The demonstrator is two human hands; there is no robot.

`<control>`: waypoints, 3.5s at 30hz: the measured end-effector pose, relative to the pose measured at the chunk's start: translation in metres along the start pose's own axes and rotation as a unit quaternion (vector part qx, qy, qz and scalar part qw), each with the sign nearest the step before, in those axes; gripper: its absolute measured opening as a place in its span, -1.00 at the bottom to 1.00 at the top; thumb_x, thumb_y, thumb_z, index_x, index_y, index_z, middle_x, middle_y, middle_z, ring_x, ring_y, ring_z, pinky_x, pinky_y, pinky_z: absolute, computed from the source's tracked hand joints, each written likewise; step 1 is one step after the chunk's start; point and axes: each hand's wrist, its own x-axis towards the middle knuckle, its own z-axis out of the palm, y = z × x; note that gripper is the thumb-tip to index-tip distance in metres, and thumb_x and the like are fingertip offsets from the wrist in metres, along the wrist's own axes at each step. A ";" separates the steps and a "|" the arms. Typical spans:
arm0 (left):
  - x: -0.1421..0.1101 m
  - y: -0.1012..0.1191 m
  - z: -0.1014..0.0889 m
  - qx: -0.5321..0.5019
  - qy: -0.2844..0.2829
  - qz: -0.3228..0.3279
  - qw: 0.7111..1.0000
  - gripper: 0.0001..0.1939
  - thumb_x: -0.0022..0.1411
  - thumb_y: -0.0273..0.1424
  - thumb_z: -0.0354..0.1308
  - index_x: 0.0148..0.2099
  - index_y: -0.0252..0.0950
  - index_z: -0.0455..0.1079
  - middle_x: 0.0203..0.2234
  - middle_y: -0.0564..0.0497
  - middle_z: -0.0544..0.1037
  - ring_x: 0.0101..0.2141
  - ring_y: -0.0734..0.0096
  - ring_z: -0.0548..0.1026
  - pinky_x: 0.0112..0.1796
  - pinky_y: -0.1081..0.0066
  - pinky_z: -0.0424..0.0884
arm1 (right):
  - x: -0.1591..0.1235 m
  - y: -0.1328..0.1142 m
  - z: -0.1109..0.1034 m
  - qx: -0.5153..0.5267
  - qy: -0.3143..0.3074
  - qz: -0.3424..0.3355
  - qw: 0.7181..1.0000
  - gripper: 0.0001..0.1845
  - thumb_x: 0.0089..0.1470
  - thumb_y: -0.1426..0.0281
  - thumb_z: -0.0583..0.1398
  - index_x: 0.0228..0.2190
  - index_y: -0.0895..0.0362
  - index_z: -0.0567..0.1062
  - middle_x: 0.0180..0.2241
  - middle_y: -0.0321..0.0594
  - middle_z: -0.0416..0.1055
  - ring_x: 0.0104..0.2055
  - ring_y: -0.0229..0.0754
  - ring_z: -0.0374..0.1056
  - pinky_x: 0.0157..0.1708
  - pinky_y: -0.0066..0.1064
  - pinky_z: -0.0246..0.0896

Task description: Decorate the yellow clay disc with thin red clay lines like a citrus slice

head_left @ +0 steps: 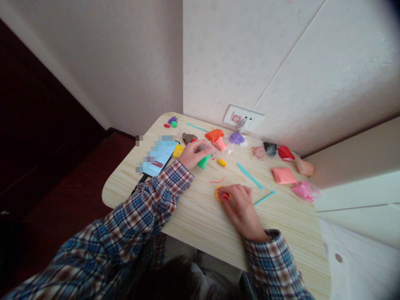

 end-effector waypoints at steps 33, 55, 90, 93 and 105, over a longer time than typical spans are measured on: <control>-0.001 0.003 0.000 0.006 -0.011 0.002 1.000 -0.70 0.03 -0.19 0.25 -0.43 -0.35 0.34 -0.51 0.01 0.55 -0.48 0.49 0.49 -0.43 0.51 0.36 | -0.005 0.004 -0.003 -0.003 0.015 0.003 1.000 -0.76 0.15 0.53 0.00 -0.17 0.07 0.33 -0.29 -0.24 0.48 -0.23 -0.15 0.33 -0.13 -0.19 -0.03; -0.017 0.009 0.013 0.183 -0.172 0.104 0.962 -0.69 -0.08 -0.39 0.28 -0.28 -0.31 0.26 -0.41 0.05 0.45 -0.38 0.42 0.42 -0.32 0.45 0.31 | 0.041 -0.006 -0.011 0.061 0.201 0.050 0.976 -0.86 0.14 0.39 0.08 -0.26 0.04 0.42 -0.18 -0.16 0.36 -0.07 -0.07 0.26 -0.08 -0.14 0.12; -0.024 0.005 0.019 0.242 -0.287 0.090 0.923 -0.70 0.01 -0.42 0.17 -0.17 -0.31 0.22 -0.36 0.04 0.46 -0.36 0.44 0.44 -0.32 0.48 0.31 | 0.040 -0.001 -0.003 -0.021 0.194 0.033 0.980 -0.97 0.05 0.42 0.19 -0.39 0.07 0.47 -0.21 -0.23 0.35 -0.12 -0.12 0.27 -0.14 -0.21 0.03; -0.025 0.005 0.020 0.244 -0.286 0.088 0.923 -0.70 0.00 -0.43 0.18 -0.18 -0.32 0.23 -0.36 0.05 0.46 -0.37 0.46 0.43 -0.33 0.50 0.31 | 0.039 0.000 -0.002 -0.019 0.196 0.023 0.980 -0.97 0.05 0.42 0.19 -0.42 0.08 0.45 -0.22 -0.23 0.36 -0.13 -0.12 0.28 -0.15 -0.21 0.02; -0.026 0.002 0.023 0.260 -0.282 0.088 0.919 -0.69 -0.02 -0.45 0.20 -0.19 -0.31 0.24 -0.41 0.07 0.45 -0.39 0.45 0.43 -0.35 0.50 0.31 | 0.036 0.001 0.000 -0.043 0.198 0.003 0.979 -0.96 0.07 0.43 0.16 -0.40 0.07 0.43 -0.17 -0.21 0.32 -0.09 -0.11 0.24 -0.13 -0.20 0.00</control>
